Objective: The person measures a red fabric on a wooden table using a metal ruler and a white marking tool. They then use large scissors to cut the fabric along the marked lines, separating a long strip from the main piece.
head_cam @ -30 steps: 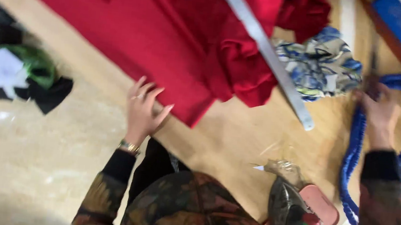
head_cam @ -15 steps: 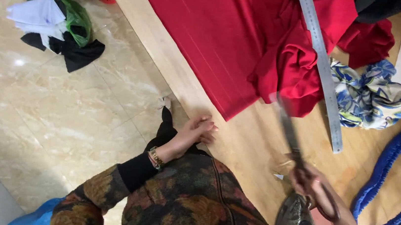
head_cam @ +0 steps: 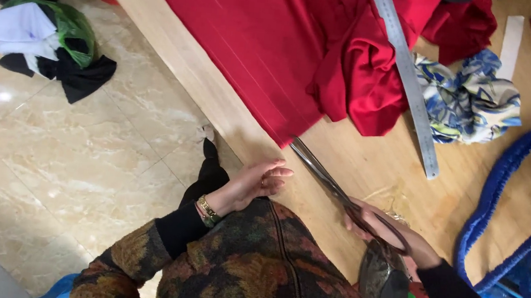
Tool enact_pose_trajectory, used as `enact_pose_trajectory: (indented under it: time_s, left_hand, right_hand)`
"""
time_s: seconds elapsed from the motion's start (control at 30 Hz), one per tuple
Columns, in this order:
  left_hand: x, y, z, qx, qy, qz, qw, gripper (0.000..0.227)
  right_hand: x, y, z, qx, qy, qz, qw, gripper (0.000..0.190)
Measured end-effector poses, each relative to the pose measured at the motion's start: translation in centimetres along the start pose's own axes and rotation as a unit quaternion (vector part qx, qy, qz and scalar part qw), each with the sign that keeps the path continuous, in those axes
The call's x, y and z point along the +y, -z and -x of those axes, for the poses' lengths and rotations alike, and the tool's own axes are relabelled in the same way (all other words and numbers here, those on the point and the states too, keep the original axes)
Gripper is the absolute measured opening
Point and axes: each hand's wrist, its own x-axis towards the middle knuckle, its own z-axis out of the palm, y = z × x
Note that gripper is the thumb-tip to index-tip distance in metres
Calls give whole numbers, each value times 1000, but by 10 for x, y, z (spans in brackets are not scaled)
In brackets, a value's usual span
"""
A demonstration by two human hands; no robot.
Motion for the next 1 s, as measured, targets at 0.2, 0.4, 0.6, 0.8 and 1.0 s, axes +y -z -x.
enact_pose_trajectory:
  time_s: [0.2, 0.4, 0.6, 0.8, 1.0]
  left_hand:
    - [8, 7, -28, 19, -31, -4, 999, 58]
    - [33, -13, -8, 121, -118, 10, 986, 51]
    - [32, -23, -10, 109, -122, 27, 986, 58]
    - [23, -17, -33, 79, -89, 1, 993, 54]
    - [22, -11, -34, 122, -99, -28, 987, 35]
  right_hand:
    - [-70, -21, -20, -15, 35, -16, 999, 67]
    - [7, 12, 3, -25, 28, -46, 998, 76]
    - [19, 14, 11, 63, -75, -69, 993, 89]
    - [28, 14, -8, 38, -60, -25, 997, 83]
    - [-37, -10, -26, 0, 28, -9, 1000, 67]
